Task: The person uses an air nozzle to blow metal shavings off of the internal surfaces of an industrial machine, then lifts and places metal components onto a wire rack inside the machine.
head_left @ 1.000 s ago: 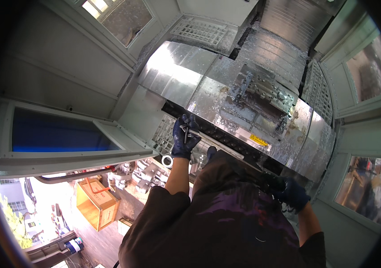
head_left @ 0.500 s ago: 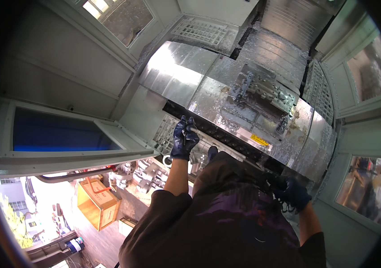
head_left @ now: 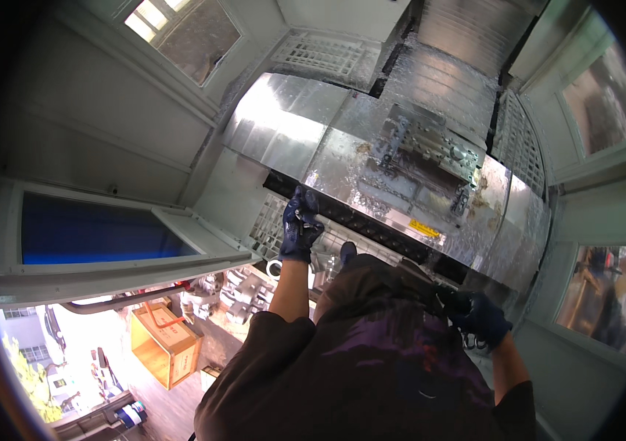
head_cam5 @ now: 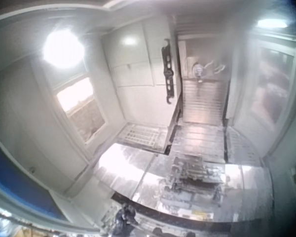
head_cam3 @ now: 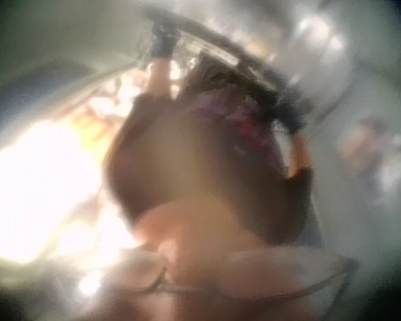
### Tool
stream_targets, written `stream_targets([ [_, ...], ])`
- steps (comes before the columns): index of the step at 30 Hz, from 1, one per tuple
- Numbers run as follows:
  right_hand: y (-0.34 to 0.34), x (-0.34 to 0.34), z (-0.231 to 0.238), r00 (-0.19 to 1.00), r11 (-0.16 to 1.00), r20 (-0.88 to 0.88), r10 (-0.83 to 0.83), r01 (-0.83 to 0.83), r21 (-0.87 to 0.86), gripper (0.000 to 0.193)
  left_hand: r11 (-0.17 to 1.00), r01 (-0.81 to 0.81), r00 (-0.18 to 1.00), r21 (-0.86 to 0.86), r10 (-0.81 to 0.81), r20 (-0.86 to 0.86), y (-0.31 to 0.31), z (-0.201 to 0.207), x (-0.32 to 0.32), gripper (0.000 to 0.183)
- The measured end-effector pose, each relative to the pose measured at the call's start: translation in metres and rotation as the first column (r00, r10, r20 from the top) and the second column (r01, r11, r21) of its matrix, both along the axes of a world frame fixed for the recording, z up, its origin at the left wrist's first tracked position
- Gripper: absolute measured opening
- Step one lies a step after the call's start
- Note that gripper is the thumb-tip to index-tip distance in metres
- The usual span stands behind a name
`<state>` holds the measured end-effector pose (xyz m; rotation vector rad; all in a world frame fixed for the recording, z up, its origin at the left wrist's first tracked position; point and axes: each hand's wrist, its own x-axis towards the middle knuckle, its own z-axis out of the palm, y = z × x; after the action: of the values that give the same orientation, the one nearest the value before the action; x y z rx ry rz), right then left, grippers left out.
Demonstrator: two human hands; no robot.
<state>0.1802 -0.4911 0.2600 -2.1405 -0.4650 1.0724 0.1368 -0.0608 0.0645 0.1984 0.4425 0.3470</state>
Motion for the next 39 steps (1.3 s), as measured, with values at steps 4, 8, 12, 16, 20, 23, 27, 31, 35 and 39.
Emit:
stream_targets([
  [4,-0.005,0.001,-0.003,0.999,1.000,-0.049,0.000,0.001,0.028,0.029,0.999,-0.006,1.000,0.051,0.007,-0.023,0.004,-0.023,0.000,0.039],
  [8,-0.014,0.003,-0.011,0.990,0.999,-0.140,0.009,-0.004,0.036,0.029,0.997,0.082,0.970,0.004,-0.081,0.228,-0.002,-0.020,0.007,0.033],
  [12,-0.015,0.003,-0.008,0.990,0.999,-0.133,-0.051,0.052,0.007,0.030,0.992,0.107,0.979,-0.074,-0.092,0.182,-0.014,0.001,0.007,0.031],
  [16,-0.010,-0.002,-0.005,0.989,0.999,-0.140,-0.047,0.045,-0.020,0.032,0.998,0.061,0.981,-0.001,-0.060,0.182,-0.012,-0.004,0.002,0.032],
  [20,-0.006,0.001,0.002,0.993,0.997,-0.114,-0.035,0.026,-0.076,0.034,0.991,-0.029,0.999,-0.128,0.031,0.008,-0.014,0.001,0.005,0.029],
  [23,-0.012,-0.003,-0.009,0.987,0.999,-0.152,-0.045,0.041,-0.030,0.034,0.973,-0.142,0.974,-0.179,0.105,-0.201,-0.017,0.014,0.010,0.025],
  [27,-0.014,-0.006,-0.007,0.992,0.995,-0.118,-0.050,0.060,0.084,0.036,0.933,0.115,0.992,-0.341,-0.088,0.094,0.006,-0.026,0.001,0.026],
  [31,-0.014,-0.009,-0.019,0.984,0.989,-0.162,-0.068,0.088,0.119,0.038,0.992,-0.056,0.998,-0.113,0.051,-0.046,-0.003,-0.022,-0.001,0.037],
  [35,-0.017,-0.001,-0.009,0.993,1.000,-0.112,-0.020,0.019,-0.010,0.037,0.971,0.187,0.982,-0.149,-0.185,0.025,-0.007,-0.004,0.008,0.027],
  [39,-0.023,-0.007,-0.020,0.992,0.999,-0.122,-0.026,0.031,0.034,0.033,0.893,0.384,0.920,-0.236,-0.348,0.181,-0.003,-0.008,0.015,0.024],
])
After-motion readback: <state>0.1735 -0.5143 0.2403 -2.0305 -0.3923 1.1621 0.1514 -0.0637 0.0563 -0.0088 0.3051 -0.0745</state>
